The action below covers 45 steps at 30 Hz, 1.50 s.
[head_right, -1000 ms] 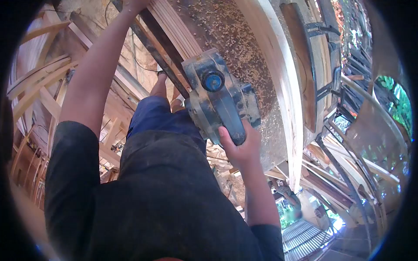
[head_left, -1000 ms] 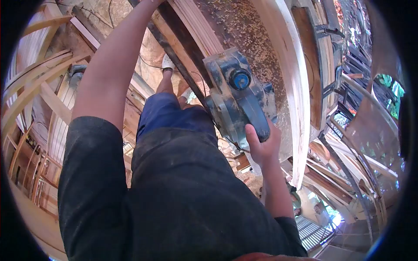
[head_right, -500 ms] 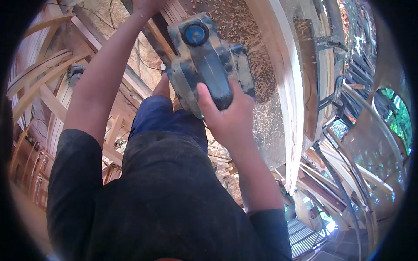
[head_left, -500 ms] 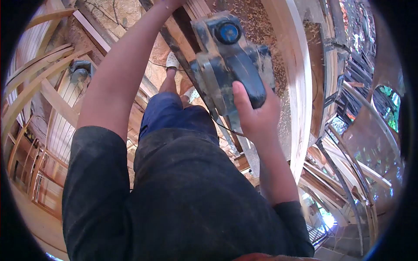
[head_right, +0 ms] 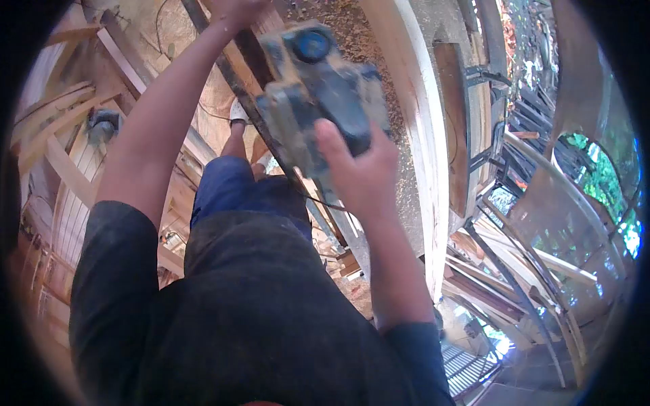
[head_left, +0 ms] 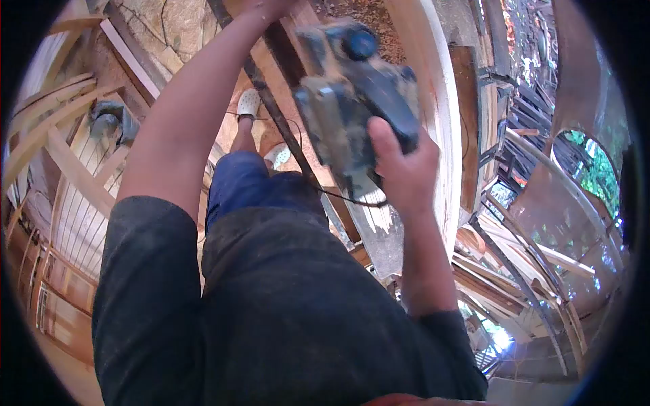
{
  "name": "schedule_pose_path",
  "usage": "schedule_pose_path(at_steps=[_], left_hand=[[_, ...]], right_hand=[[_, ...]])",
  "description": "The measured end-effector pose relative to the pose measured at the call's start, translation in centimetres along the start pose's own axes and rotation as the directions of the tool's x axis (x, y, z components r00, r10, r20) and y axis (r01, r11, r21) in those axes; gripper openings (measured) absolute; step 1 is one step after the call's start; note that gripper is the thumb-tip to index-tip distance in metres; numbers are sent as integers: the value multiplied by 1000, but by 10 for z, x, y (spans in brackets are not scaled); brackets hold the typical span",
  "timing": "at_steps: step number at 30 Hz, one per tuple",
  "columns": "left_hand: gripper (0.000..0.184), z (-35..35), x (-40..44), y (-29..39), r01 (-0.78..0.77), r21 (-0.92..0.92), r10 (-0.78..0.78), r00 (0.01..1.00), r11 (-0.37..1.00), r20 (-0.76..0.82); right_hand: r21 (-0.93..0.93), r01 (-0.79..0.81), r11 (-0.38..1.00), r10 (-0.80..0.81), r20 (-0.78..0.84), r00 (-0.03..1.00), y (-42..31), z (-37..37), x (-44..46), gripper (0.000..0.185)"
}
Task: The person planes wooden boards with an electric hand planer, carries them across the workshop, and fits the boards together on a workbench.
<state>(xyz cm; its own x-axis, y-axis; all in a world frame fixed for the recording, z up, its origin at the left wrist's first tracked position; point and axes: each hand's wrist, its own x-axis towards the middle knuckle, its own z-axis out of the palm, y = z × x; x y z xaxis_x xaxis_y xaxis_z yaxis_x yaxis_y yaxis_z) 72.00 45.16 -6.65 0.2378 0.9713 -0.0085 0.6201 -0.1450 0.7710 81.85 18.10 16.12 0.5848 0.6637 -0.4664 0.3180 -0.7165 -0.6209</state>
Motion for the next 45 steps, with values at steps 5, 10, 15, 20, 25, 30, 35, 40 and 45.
schedule_pose_path(at_steps=[5, 10, 15, 20, 25, 30, 35, 40, 45], left_hand=[[30, 9, -2, -13, -32, -97, 32, 999, 995, 7], [31, 10, -2, -9, 5, -92, -4, 1000, 996, 16], [31, 16, -1, -12, -33, -36, 32, 999, 999, -33], [31, 16, 5, -23, -87, -13, 87, 996, 996, -9], [32, 17, 8, -26, -144, -81, 143, 989, 986, -22], [30, 5, 1, -4, -81, -3, 81, 997, 997, -1], [32, 3, 5, -8, -18, -63, 24, 995, 998, 100], [33, 7, 17, -22, 53, -118, -26, 976, 992, 215], [37, 5, 22, -29, -49, -214, 76, 990, 976, 117]], right_hand=[[-6, -110, 994, 109, -88, 990, 36, -62, -65, 54], [-12, -182, 983, 180, -84, 980, 72, -82, -104, 59], [49, -156, 986, 157, -12, 988, 96, -70, -105, 60], [41, -44, 998, 43, 37, 998, 81, -36, -86, 50], [-51, 29, 998, -24, 103, 994, 56, -15, -55, 45], [-43, 64, 997, -61, 63, 996, 25, 5, -26, 44], [-6, 124, 992, -124, 51, 991, 3, 24, 5, 47], [-37, 167, 985, -165, 45, 985, -21, 33, 26, 48], [-29, 179, 983, -177, 67, 982, -15, 29, 34, 50]])
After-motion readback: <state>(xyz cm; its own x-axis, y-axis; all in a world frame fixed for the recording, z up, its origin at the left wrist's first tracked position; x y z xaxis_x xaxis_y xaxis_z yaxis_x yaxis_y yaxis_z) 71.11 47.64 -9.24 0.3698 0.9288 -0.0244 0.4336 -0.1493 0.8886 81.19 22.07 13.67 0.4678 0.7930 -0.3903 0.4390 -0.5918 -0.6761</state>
